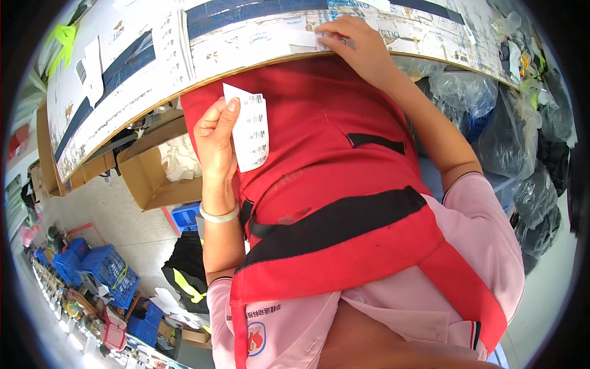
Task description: The recorder is inspecting and separating small adhesive labels at a workbench in a manufacturing or distribution environment.
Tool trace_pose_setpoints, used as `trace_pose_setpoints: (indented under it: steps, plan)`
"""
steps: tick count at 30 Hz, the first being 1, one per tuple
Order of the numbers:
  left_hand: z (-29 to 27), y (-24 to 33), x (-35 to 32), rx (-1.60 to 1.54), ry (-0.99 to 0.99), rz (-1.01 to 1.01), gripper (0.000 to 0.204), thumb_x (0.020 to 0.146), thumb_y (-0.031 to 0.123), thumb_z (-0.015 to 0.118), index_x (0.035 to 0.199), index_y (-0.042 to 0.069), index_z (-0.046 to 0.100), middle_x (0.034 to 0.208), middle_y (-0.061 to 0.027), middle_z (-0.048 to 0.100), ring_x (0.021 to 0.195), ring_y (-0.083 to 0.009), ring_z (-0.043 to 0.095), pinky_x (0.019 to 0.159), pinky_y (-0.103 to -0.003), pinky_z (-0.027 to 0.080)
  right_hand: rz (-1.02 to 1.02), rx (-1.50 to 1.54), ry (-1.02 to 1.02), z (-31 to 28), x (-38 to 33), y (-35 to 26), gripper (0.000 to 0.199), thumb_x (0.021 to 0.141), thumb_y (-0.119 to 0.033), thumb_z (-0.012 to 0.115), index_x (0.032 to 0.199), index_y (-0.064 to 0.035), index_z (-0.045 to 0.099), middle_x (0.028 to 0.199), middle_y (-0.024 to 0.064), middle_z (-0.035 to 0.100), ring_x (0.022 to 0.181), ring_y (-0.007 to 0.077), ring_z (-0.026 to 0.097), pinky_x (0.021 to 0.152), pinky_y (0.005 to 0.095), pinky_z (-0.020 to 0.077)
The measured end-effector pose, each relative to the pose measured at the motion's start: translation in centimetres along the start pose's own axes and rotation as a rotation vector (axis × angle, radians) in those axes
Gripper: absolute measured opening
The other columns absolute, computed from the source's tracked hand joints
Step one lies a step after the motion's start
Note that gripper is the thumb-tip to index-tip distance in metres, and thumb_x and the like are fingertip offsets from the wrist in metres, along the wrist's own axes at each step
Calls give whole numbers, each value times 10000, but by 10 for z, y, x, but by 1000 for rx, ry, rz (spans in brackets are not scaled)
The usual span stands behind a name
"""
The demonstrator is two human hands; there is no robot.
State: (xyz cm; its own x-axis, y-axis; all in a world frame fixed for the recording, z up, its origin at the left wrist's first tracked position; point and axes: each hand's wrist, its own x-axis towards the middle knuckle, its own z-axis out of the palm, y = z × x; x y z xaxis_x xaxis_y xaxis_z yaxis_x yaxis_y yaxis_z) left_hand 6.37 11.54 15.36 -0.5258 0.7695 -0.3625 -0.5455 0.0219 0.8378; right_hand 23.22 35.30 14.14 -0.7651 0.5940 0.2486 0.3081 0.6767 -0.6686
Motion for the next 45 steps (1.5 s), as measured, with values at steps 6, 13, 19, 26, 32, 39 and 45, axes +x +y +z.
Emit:
trace_pose_setpoints:
  steps: [6,13,19,26,32,39,45]
  plan:
    - [3,0,-1,-1,13,10,160,889,192,637,900,33,659,833,-31,675,703,-77,610,643,-218,482,-249,-221,-58,8,20,0,182,834,-196,632,1002,-133,667,941,50,574,940,236,543,842,330,438]
    - [-3,-4,0,-11,4,-16,155,887,191,641,892,37,660,836,-35,678,706,-84,614,648,-224,483,-213,-261,-93,-3,18,5,143,833,-201,624,943,-134,687,926,34,582,921,237,539,823,330,444]
    - [-6,-5,1,-16,21,4,153,886,185,640,906,35,663,826,-38,680,689,-93,622,628,-223,491,-242,-371,-134,-22,5,13,138,830,-183,612,928,-125,690,891,24,588,912,225,544,807,327,449]
    - [-4,-7,1,-5,5,-9,151,886,180,640,913,33,666,834,-45,684,688,-93,626,630,-225,497,-288,-376,-65,-28,-3,28,155,843,-181,605,971,-126,674,896,47,589,908,239,547,807,336,452]
    - [-2,-5,3,-4,7,-13,140,884,167,641,904,30,662,833,-47,684,687,-91,625,638,-221,495,-285,-330,-103,-9,-2,11,173,858,-189,572,982,-117,669,949,54,606,914,261,548,818,364,448]
    - [-2,-2,1,8,26,-16,138,889,166,635,906,31,661,836,-46,684,698,-89,626,645,-219,494,-353,-263,-267,-38,4,30,193,829,-64,596,999,-121,666,1044,56,581,988,240,550,855,328,448]
    - [-4,-3,3,7,14,-20,146,891,153,631,925,15,664,837,-45,682,699,-83,621,640,-213,491,-250,-150,-243,-28,14,12,215,854,-39,556,1028,-114,658,1078,63,581,1022,243,547,886,316,440]
